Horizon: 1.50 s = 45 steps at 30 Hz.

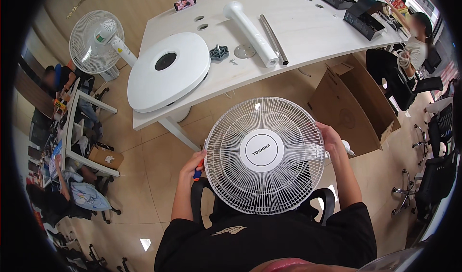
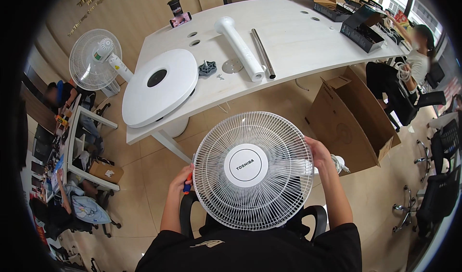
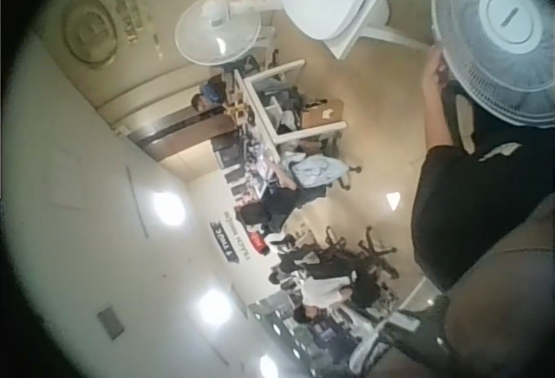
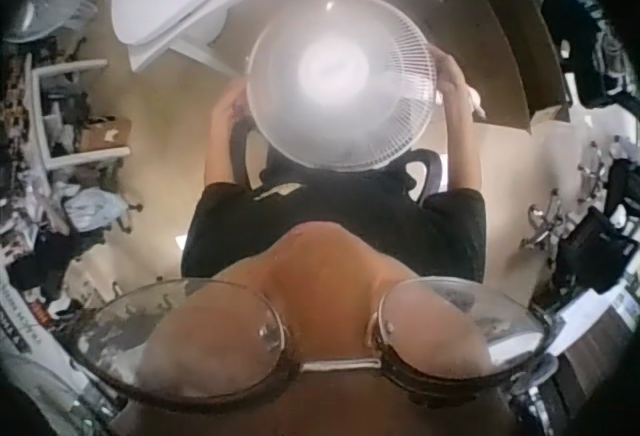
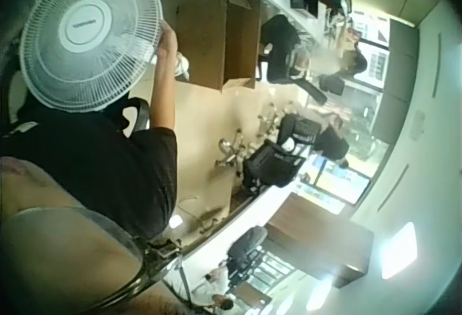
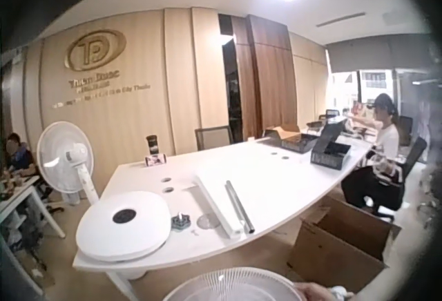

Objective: The person disassembles a fan by removing the front grille, fan blade, and rear grille, then unscrews the motor housing using a screwdriver.

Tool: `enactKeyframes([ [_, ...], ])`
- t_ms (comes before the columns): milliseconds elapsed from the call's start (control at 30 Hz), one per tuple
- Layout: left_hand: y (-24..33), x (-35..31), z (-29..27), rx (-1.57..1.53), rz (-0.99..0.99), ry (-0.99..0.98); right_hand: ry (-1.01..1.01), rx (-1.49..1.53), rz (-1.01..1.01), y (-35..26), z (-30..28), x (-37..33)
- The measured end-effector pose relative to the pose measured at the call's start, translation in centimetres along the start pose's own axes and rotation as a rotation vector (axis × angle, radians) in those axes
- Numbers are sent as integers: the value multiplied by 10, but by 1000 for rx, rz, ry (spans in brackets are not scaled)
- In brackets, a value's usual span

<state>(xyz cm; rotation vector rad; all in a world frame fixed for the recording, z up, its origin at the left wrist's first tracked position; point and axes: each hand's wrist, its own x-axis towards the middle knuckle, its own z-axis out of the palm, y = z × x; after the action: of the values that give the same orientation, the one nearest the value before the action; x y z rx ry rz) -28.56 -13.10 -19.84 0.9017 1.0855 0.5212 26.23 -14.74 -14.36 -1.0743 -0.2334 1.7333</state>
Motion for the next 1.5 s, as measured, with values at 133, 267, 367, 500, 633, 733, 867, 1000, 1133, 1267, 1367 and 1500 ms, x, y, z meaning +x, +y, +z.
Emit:
enactKeyframes([
  [133,-3,10,-3,-23,-30,-47,-1,-50,25,-8,-3,-4],
  [267,-11,4,-16,-17,-93,-57,19,-112,65,-17,4,-1],
  [367,-1,-1,-12,-62,-35,-9,-16,-88,65,-18,2,4],
  [500,24,-8,2,-30,-61,10,102,-194,12,-17,6,-6],
  [633,31,-13,9,2,-64,18,103,-339,-87,-10,11,-5],
  [733,30,-16,2,0,-62,-11,146,-542,-118,-8,33,-12],
  [867,22,-21,-2,-48,-37,-56,108,-686,-94,-10,37,-6],
  [1000,-2,-24,-13,-105,1,-60,142,-704,-187,-5,43,-4],
  [1133,-5,-16,4,-102,44,28,195,-868,-296,-14,10,21],
  [1267,29,-25,24,68,82,-23,295,-937,-172,-40,29,26],
  [1367,41,-28,41,86,128,-42,391,-1109,-204,-47,27,32],
  [1500,43,-27,49,114,190,18,341,-901,-130,-42,43,24],
])
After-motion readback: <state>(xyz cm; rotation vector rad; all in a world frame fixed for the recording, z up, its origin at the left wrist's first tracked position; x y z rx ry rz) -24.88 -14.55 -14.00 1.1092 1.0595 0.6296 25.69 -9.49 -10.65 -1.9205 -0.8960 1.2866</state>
